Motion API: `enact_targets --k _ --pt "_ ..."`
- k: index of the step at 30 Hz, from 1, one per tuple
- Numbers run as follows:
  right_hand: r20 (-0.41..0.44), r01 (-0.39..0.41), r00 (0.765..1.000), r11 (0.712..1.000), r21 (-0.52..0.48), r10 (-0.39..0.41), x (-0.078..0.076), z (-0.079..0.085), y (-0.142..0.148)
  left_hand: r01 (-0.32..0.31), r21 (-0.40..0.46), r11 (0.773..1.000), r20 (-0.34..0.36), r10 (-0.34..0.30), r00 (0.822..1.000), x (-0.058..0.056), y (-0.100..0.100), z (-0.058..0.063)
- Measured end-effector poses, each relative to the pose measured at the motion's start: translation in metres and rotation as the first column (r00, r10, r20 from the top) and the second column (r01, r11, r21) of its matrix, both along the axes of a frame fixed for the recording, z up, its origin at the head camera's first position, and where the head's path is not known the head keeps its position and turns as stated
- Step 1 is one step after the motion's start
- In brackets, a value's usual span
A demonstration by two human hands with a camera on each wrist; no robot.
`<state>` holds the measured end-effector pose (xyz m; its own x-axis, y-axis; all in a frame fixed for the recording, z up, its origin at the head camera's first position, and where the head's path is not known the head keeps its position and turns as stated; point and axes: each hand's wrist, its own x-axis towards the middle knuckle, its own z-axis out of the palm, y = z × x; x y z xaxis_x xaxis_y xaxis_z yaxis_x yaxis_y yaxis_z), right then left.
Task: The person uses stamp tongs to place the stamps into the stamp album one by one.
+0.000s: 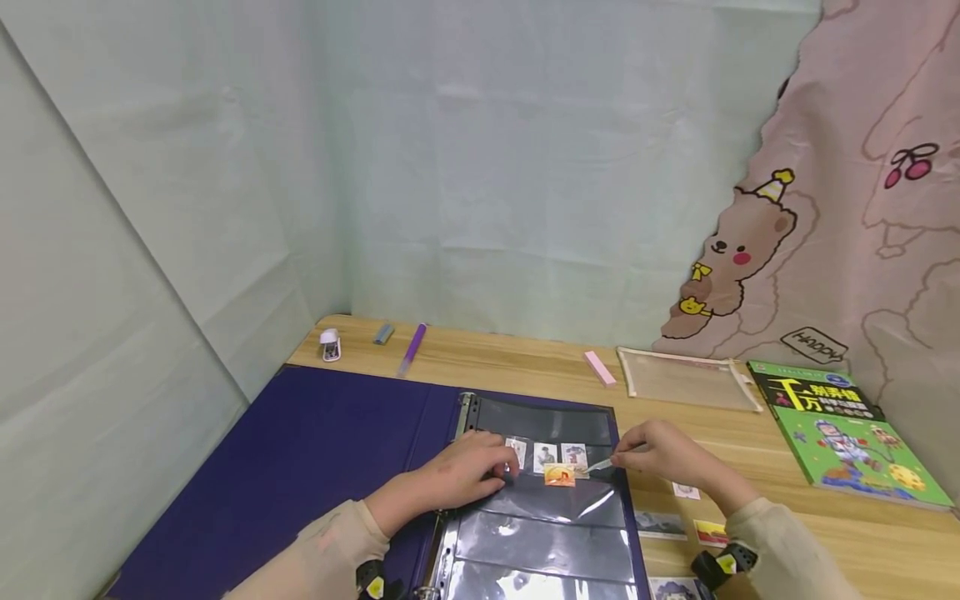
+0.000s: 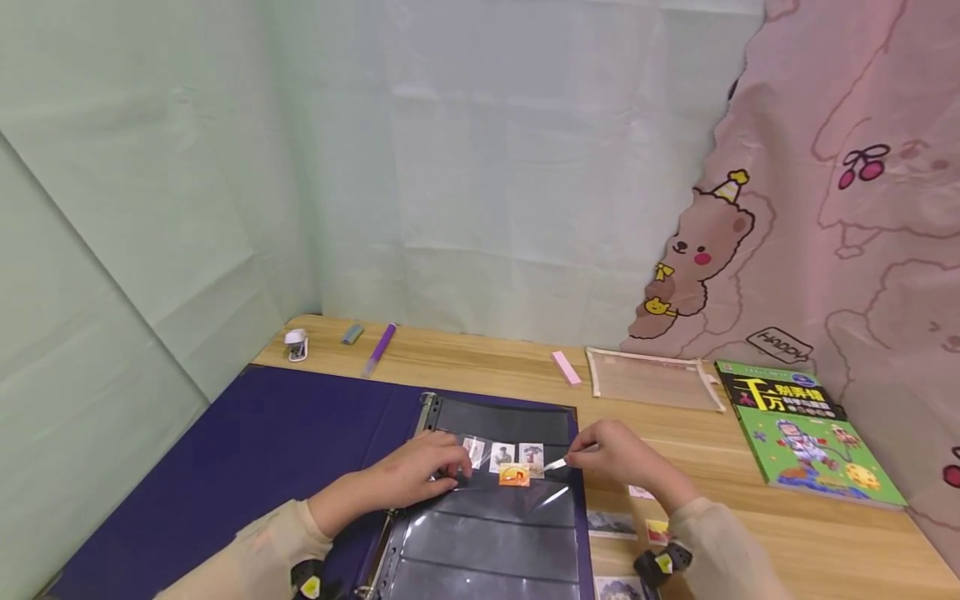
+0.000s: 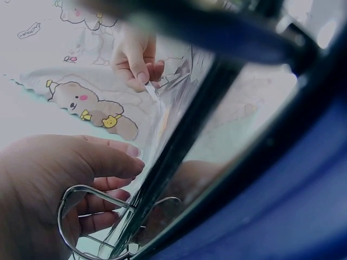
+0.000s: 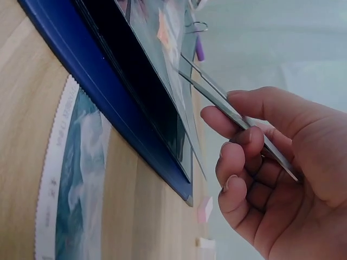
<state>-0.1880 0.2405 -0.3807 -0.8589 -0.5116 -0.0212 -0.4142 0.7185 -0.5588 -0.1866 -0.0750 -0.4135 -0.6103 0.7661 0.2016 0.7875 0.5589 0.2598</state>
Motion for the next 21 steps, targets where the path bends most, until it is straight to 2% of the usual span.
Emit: enact_targets --k 6,12,21 --pt "0.025 -0.032 0.999 0.998 -0.063 0.033 -0.003 -0.005 -0.001 0.001 -0.001 1.0 -0.007 -0.001 1.0 0.0 0.001 0.0" --pt "-0.005 -0.066 0.998 0.99 -0.124 0.066 -0.003 -0.006 -0.003 0.001 0.009 1.0 -0.013 -0.001 1.0 0.001 0.001 -0.001" --pt "-0.03 -0.08 0.997 0.987 -0.136 0.077 -0.004 -0.008 -0.013 -0.002 0.021 1.0 -0.005 0.002 1.0 0.0 0.0 0.0"
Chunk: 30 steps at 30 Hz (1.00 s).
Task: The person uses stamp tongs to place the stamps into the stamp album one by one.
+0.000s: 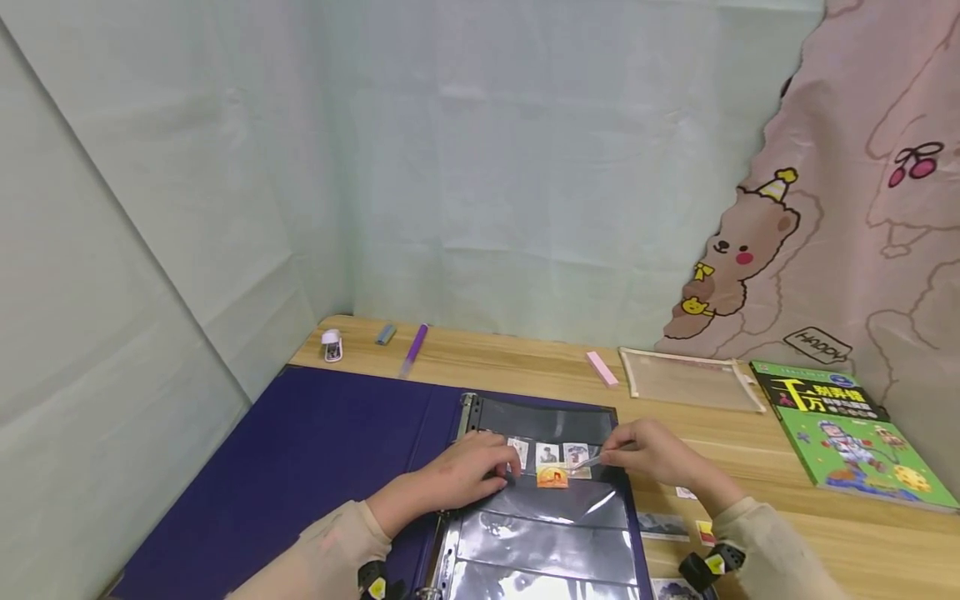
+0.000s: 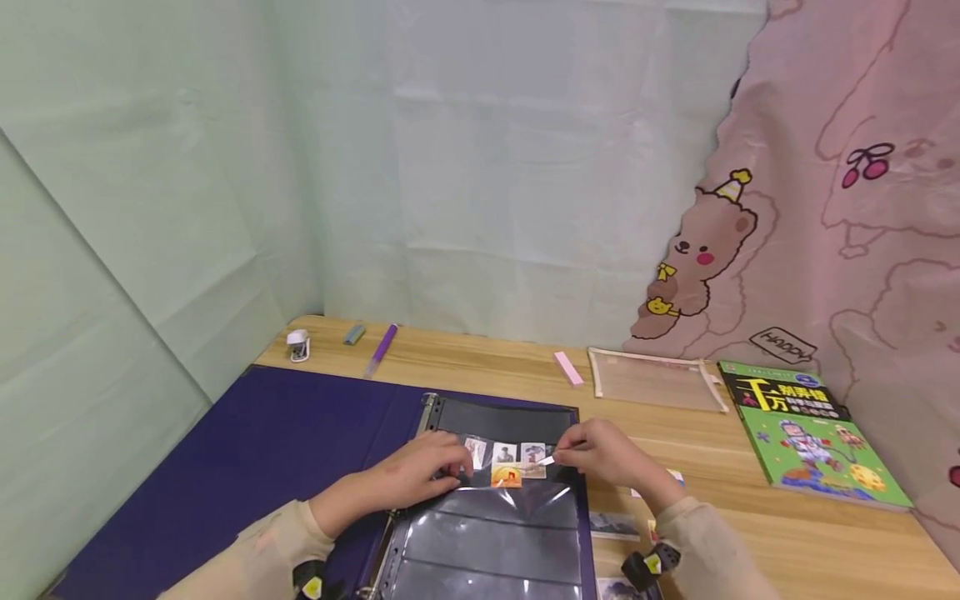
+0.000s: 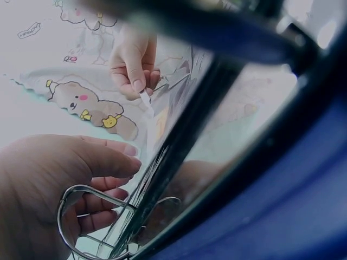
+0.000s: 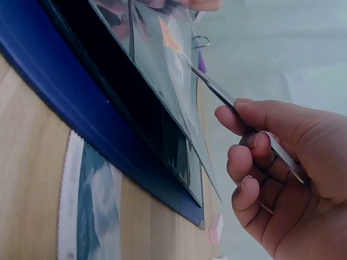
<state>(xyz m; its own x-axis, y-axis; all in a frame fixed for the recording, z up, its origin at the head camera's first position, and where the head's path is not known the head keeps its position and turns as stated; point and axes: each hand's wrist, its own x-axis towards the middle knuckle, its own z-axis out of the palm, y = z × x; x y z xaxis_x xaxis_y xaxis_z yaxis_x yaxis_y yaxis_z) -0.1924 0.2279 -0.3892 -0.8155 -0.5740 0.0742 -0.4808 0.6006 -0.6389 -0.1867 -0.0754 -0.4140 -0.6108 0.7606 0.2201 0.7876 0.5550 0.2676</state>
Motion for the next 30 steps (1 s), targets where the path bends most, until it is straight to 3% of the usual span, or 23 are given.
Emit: enact_targets --k 9,19,30 --pt "0.042 0.005 0.999 0.999 -0.043 -0.004 0.002 -0.004 -0.012 -0.008 -0.01 1.0 0.037 0.008 0.999 0.0 -0.001 0.003" --pt "0.08 -0.006 0.997 0.998 -0.067 0.012 0.006 -0.005 -0.025 -0.012 0.01 1.0 0.023 0.012 1.0 -0.001 0.0 0.001" --pt "0.069 -0.034 0.997 0.997 -0.069 0.039 0.004 -0.009 -0.032 -0.011 0.024 1.0 0.026 0.011 1.0 0.0 0.0 0.001"
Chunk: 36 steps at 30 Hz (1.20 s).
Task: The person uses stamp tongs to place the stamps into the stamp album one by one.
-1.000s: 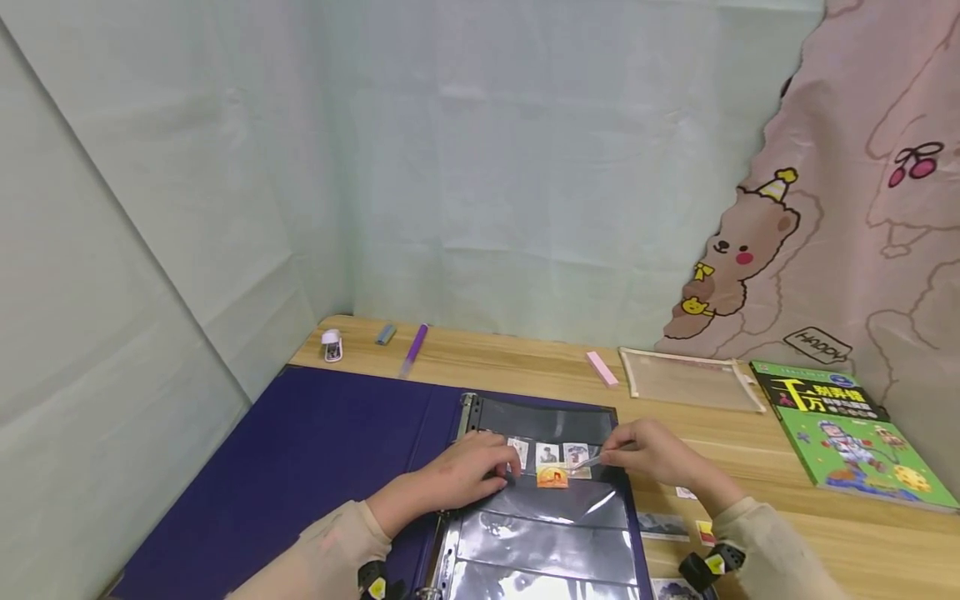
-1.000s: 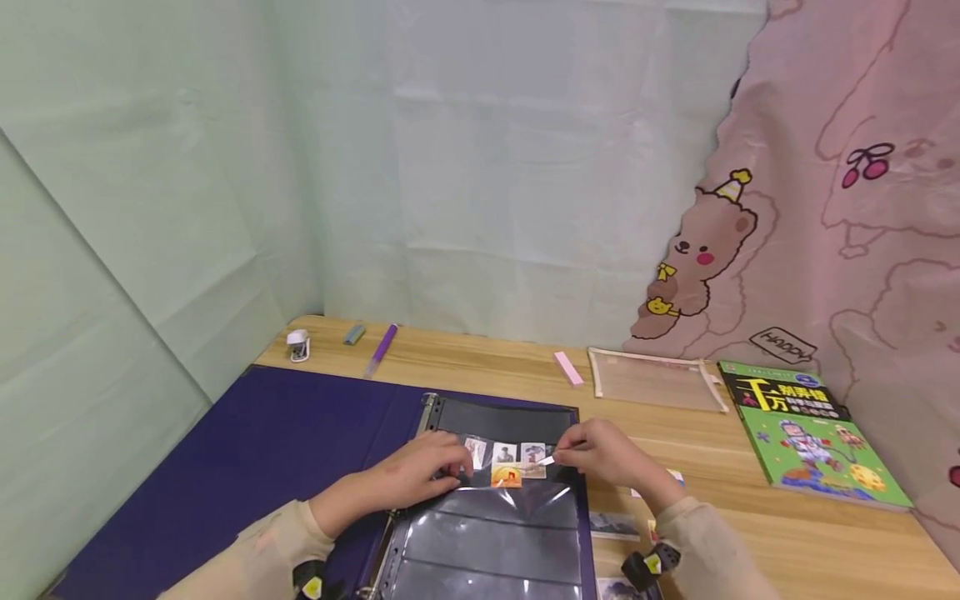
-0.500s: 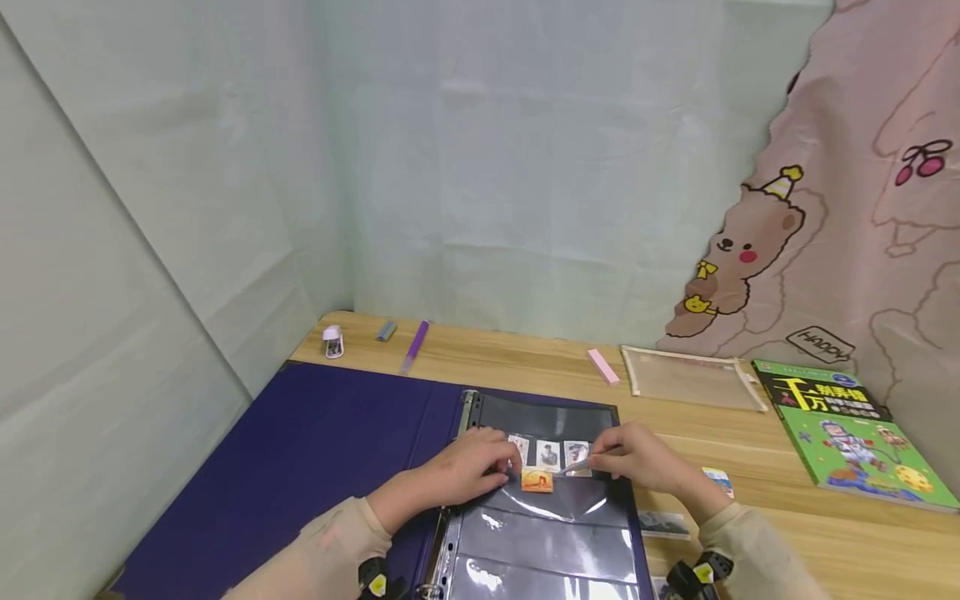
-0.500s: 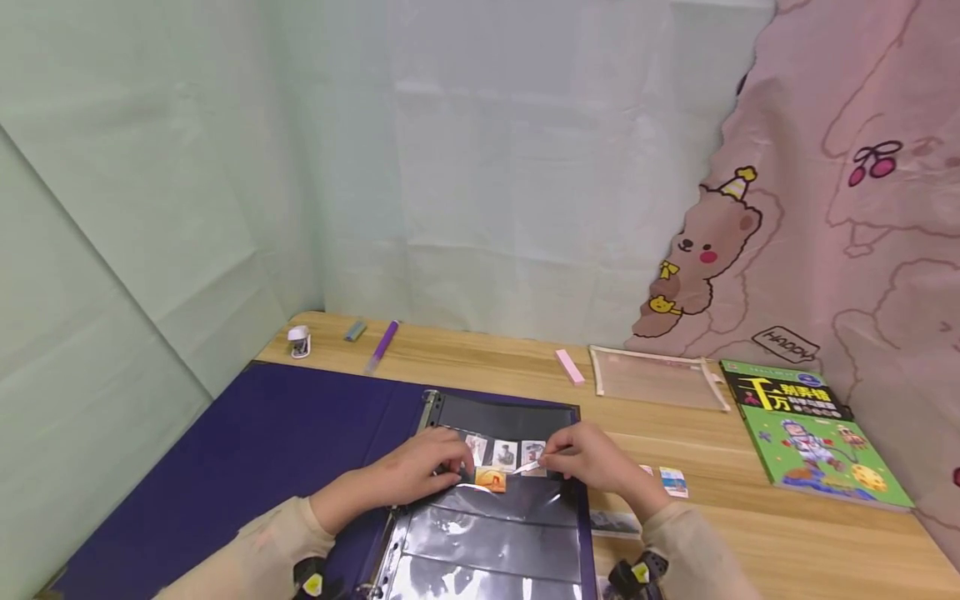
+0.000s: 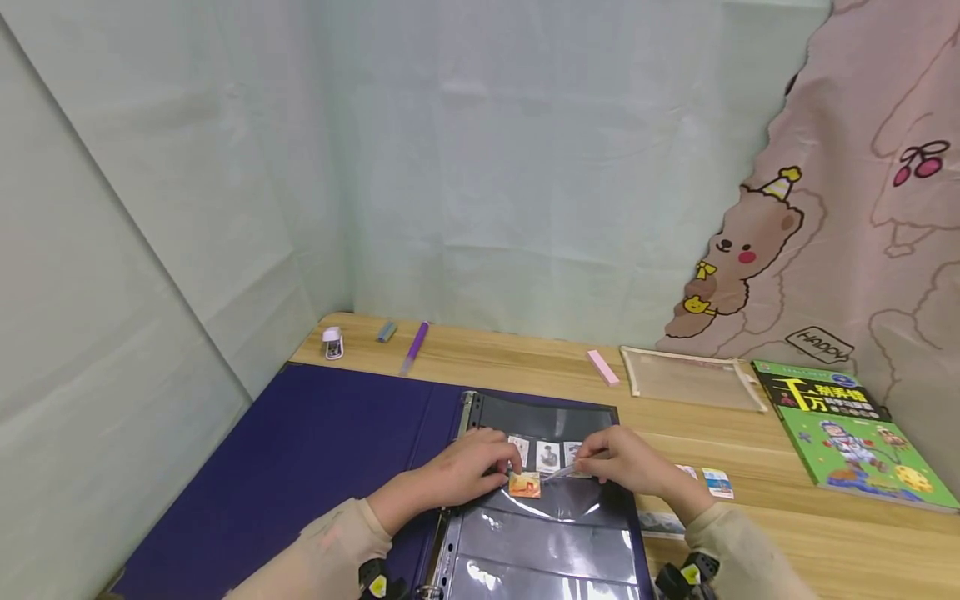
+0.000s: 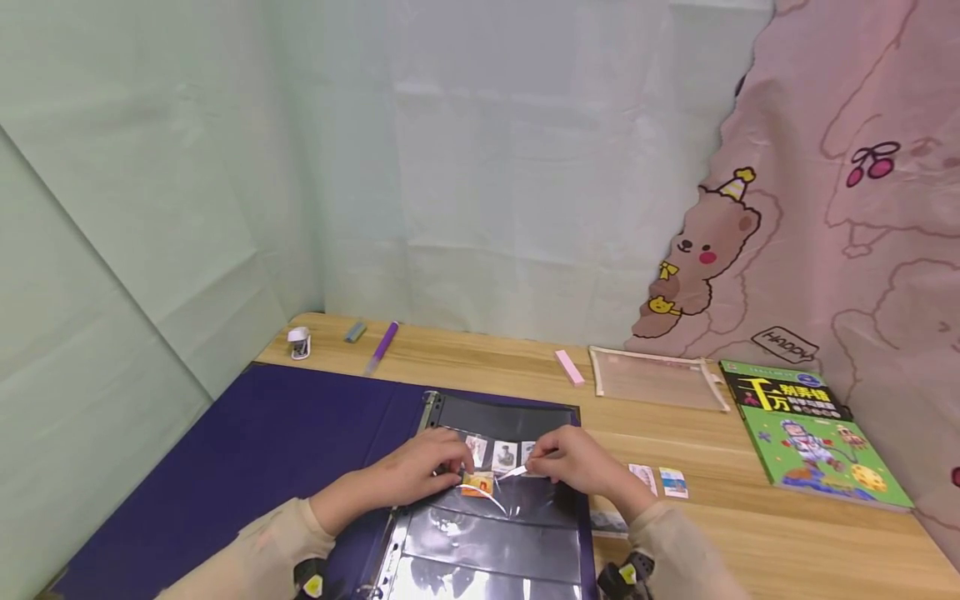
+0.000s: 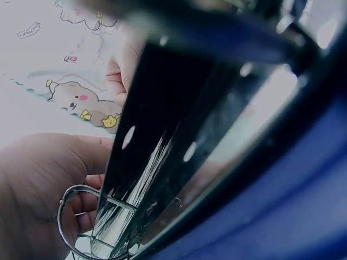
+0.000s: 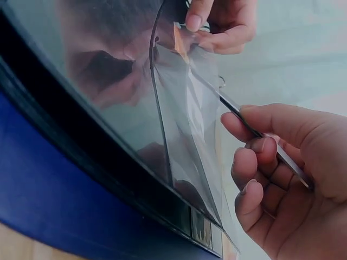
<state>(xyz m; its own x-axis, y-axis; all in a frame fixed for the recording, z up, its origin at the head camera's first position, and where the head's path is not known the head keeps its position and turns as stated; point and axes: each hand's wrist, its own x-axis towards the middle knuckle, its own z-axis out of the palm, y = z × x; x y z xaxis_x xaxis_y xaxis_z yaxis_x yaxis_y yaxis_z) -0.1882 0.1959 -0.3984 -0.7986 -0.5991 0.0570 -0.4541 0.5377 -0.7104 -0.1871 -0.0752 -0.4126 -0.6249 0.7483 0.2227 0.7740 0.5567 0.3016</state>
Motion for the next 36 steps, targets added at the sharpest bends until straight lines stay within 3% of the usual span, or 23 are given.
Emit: enact_targets --k 17,28,36 --pt "0.066 -0.009 0.998 0.999 0.035 0.007 0.0 0.0 -0.009 0.002 -0.009 1.0 0.038 -0.002 0.999 0.0 0.002 -0.001" --pt "0.045 -0.001 0.999 0.999 0.041 -0.001 -0.003 0.006 0.003 0.016 -0.008 1.0 0.026 -0.016 1.0 -0.002 0.003 -0.001" --pt "0.031 0.013 0.999 0.998 0.055 -0.014 -0.001 0.019 0.011 0.006 -0.004 1.0 0.034 -0.006 0.999 -0.002 0.0 -0.001"
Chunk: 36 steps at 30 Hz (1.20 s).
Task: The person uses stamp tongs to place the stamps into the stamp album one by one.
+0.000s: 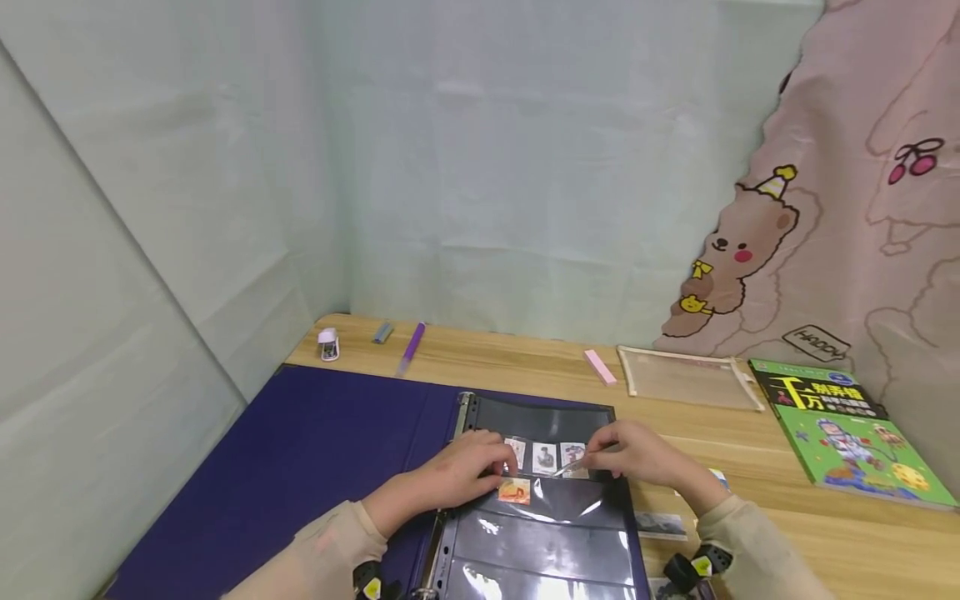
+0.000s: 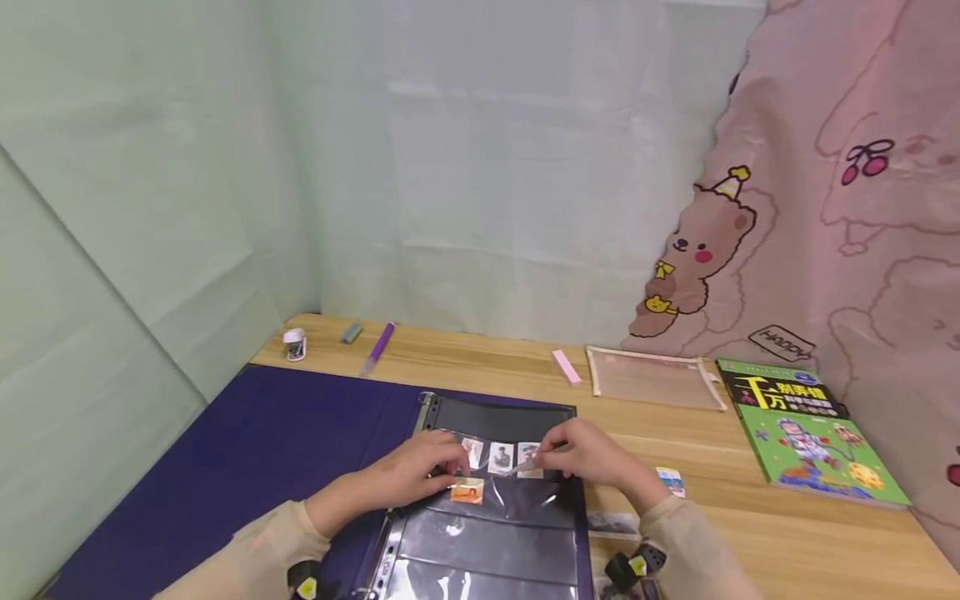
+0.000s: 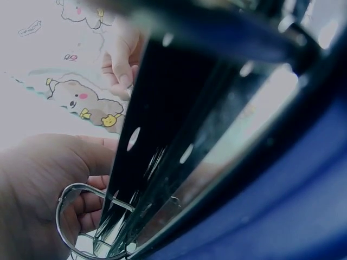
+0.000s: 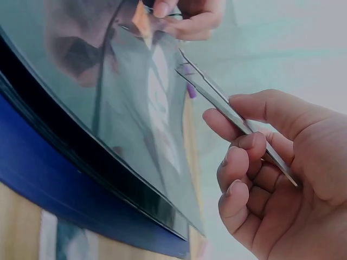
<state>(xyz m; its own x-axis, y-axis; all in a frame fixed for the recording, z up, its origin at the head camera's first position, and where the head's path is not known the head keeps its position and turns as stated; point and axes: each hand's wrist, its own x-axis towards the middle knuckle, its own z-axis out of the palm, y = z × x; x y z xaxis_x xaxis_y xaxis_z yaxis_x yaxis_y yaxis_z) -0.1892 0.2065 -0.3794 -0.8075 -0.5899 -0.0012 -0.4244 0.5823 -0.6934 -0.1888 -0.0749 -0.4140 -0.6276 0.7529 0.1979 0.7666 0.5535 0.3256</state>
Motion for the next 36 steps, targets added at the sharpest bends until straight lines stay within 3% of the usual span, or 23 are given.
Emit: enact_targets --k 10,21,29,36 --pt "-0.004 0.036 0.999 0.999 0.023 -0.035 0.007 0.02 0.018 0.009 0.021 1.0 -0.005 -0.009 1.0 -0.002 -0.002 -0.002" --pt "-0.004 0.108 0.994 0.994 0.025 -0.108 0.024 0.042 0.05 0.025 0.043 0.999 -0.034 -0.024 0.999 -0.003 -0.002 -0.004" --pt "-0.008 0.17 0.985 0.985 0.034 -0.17 0.036 0.042 0.083 0.018 0.032 0.999 -0.006 -0.018 1.0 -0.004 -0.003 -0.004" --pt "-0.043 0.185 0.982 0.983 -0.025 -0.185 0.045 0.034 0.109 0.011 0.018 1.0 0.005 -0.011 1.0 -0.003 -0.001 -0.004"
